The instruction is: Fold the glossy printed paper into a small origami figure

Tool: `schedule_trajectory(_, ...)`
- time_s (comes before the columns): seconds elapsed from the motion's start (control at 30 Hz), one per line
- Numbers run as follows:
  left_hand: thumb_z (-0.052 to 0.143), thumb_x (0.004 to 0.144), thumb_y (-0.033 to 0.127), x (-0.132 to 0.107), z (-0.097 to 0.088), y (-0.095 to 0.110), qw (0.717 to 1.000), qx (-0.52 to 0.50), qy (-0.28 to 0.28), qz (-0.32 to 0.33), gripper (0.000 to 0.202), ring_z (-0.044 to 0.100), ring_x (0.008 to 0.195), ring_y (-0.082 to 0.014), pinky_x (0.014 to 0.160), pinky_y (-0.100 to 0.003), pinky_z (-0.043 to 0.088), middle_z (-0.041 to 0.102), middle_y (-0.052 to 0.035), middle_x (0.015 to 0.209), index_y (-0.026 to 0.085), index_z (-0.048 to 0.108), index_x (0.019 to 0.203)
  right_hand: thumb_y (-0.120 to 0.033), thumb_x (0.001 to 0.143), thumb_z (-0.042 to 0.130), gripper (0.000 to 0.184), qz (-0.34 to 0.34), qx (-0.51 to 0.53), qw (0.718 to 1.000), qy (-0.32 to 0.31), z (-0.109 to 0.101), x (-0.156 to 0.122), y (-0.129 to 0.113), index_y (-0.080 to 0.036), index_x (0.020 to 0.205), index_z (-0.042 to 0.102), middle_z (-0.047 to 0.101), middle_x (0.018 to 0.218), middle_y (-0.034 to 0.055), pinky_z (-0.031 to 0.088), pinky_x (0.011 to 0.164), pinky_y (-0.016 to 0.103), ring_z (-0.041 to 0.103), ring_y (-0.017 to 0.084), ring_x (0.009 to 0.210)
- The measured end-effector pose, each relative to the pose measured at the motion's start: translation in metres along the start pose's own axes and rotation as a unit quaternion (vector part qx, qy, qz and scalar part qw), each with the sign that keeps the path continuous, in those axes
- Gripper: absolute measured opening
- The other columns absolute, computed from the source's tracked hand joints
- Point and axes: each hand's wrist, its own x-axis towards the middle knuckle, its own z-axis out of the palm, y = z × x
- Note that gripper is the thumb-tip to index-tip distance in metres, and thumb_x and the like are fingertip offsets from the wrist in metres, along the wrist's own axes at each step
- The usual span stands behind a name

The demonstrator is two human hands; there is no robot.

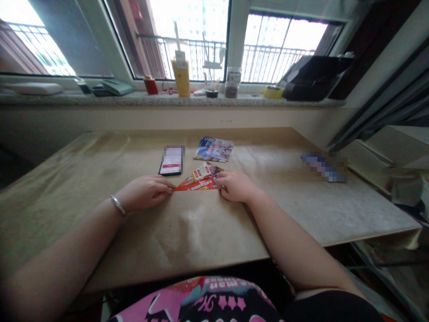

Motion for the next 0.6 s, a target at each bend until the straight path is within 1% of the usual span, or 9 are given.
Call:
schedule_trajectory(0.07,0.046,0.075,0.014,0.000,0.000,0.000,1.000,-0.011,-0.001,-0.006,0.028,0.062,0.095,-0.0172,0.089,-0.031,0.048,0.068,0.0014,0.107,0.023,0.070,0.085,-0.015,0.074,0.049,0.014,0.003,-0.009,1.000,-0.006,0.000,0.000,-0.001,-0.020,0.077,0.062,0.064,0.097,0.0049,0.042,0.072,0.025,0.059,0.017,0.087)
schedule_trajectory(0.17,0.045,0.077,0.014,0.001,0.002,-0.002,0.999,-0.031,0.010,-0.006,0.024,0.061,0.093,-0.0170,0.086,-0.029,0.048,0.068,-0.0010,0.102,0.021,0.067,0.083,-0.019,0.077,0.049,0.013,0.024,-0.030,0.999,-0.009,0.000,0.002,-0.005,-0.018,0.082,0.061,0.064,0.095,0.0071,0.043,0.078,0.027,0.058,0.019,0.090)
schedule_trajectory(0.27,0.041,0.083,0.017,0.002,0.009,-0.003,0.998,-0.046,0.035,-0.015,0.024,0.060,0.091,-0.0169,0.083,-0.029,0.048,0.067,-0.0037,0.098,0.020,0.064,0.091,-0.032,0.082,0.051,0.020,0.067,-0.052,0.996,-0.003,0.003,0.005,-0.007,-0.017,0.088,0.061,0.063,0.096,0.0094,0.045,0.079,0.031,0.057,0.022,0.091)
schedule_trajectory(0.3,0.040,0.086,0.019,0.003,0.011,-0.002,0.998,-0.051,0.044,-0.019,0.026,0.059,0.094,-0.0174,0.084,-0.029,0.048,0.066,-0.0049,0.101,0.019,0.063,0.098,-0.038,0.082,0.051,0.026,0.083,-0.057,0.995,0.001,0.005,0.006,-0.008,-0.016,0.092,0.062,0.063,0.098,0.0102,0.045,0.079,0.033,0.057,0.023,0.093)
schedule_trajectory(0.33,0.039,0.088,0.022,0.003,0.013,-0.002,0.997,-0.055,0.055,-0.017,0.028,0.058,0.099,-0.0182,0.087,-0.031,0.047,0.064,-0.0060,0.109,0.019,0.062,0.105,-0.042,0.082,0.053,0.031,0.096,-0.059,0.994,0.006,0.007,0.007,-0.008,-0.016,0.097,0.062,0.062,0.102,0.0109,0.045,0.079,0.034,0.056,0.024,0.094)
schedule_trajectory(0.37,0.040,0.089,0.024,0.004,0.015,-0.001,0.997,-0.055,0.057,-0.008,0.032,0.056,0.106,-0.0195,0.091,-0.033,0.046,0.060,-0.0071,0.119,0.020,0.058,0.114,-0.044,0.082,0.053,0.034,0.103,-0.058,0.993,0.011,0.009,0.007,-0.007,-0.017,0.101,0.062,0.061,0.105,0.0114,0.045,0.081,0.035,0.056,0.025,0.097)
schedule_trajectory(0.43,0.041,0.090,0.026,0.005,0.018,0.000,0.997,-0.046,0.058,0.005,0.037,0.051,0.115,-0.0219,0.097,-0.037,0.043,0.052,-0.0074,0.131,0.021,0.053,0.124,-0.045,0.083,0.053,0.038,0.099,-0.046,0.994,0.015,0.012,0.008,-0.006,-0.018,0.107,0.062,0.060,0.110,0.0113,0.044,0.085,0.037,0.054,0.026,0.101)
schedule_trajectory(0.5,0.043,0.090,0.027,0.007,0.020,0.000,0.998,-0.043,0.052,0.021,0.037,0.050,0.117,-0.0225,0.100,-0.039,0.041,0.052,-0.0057,0.132,0.023,0.053,0.125,-0.046,0.085,0.051,0.038,0.089,-0.029,0.995,0.021,0.015,0.008,-0.005,-0.019,0.110,0.063,0.060,0.112,0.0111,0.044,0.088,0.038,0.053,0.026,0.103)
schedule_trajectory(0.6,0.041,0.091,0.025,0.009,0.019,0.001,0.996,-0.068,0.043,0.050,0.032,0.053,0.112,-0.0194,0.099,-0.037,0.042,0.061,-0.0026,0.122,0.024,0.060,0.117,-0.043,0.085,0.051,0.038,0.079,-0.003,0.996,0.031,0.016,0.008,-0.003,-0.020,0.112,0.063,0.060,0.112,0.0106,0.044,0.089,0.039,0.054,0.025,0.103)
